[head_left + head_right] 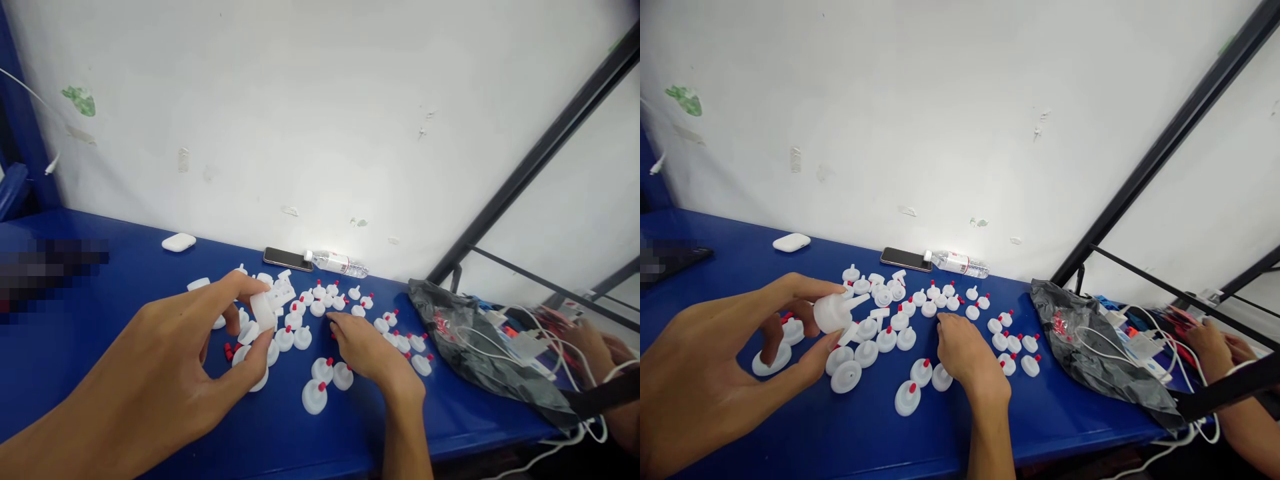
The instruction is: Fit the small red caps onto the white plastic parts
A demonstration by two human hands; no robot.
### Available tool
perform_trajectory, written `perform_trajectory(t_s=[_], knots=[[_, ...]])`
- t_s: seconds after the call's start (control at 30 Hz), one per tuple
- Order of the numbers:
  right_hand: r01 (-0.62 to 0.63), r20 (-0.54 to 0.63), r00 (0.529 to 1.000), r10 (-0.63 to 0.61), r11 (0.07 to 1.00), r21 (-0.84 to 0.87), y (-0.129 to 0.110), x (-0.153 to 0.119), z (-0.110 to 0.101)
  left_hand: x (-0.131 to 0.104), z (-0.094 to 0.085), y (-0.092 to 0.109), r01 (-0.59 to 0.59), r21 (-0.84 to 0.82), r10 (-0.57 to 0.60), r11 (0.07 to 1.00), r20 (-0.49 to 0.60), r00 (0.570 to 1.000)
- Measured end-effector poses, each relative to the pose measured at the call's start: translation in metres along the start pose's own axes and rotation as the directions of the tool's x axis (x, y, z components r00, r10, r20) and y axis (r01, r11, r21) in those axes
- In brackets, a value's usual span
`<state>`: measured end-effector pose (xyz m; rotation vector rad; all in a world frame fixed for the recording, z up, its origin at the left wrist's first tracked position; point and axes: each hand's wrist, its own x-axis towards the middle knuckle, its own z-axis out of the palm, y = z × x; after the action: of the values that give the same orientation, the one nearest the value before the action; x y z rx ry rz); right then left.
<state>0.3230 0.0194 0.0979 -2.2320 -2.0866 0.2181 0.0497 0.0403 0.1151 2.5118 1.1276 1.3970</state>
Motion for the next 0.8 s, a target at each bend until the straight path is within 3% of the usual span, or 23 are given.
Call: perform_trajectory(t_s=[0.33, 0.67, 0.8], knots=[[-0.062, -0.061, 0.996, 0.068, 0.993, 0.096, 0.009, 0.005, 0.001, 0.001, 0.000, -0.002, 0.004, 0.007, -0.004, 1.000, 0.014, 1.000], [0.048, -0.103, 0.994, -0.032, 0.988, 0.149, 0.003, 0.005, -0.001, 0.001, 0.007, -0.008, 0.013, 0.033, -0.014, 0.999, 0.055, 0.998], [0.078, -0.227, 0.973, -0.049, 0.989, 0.124, -0.005, 0.001, -0.008, 0.003, 0.007, -0.009, 0.014, 0.026, -0.015, 1.000, 0.056, 0.998]])
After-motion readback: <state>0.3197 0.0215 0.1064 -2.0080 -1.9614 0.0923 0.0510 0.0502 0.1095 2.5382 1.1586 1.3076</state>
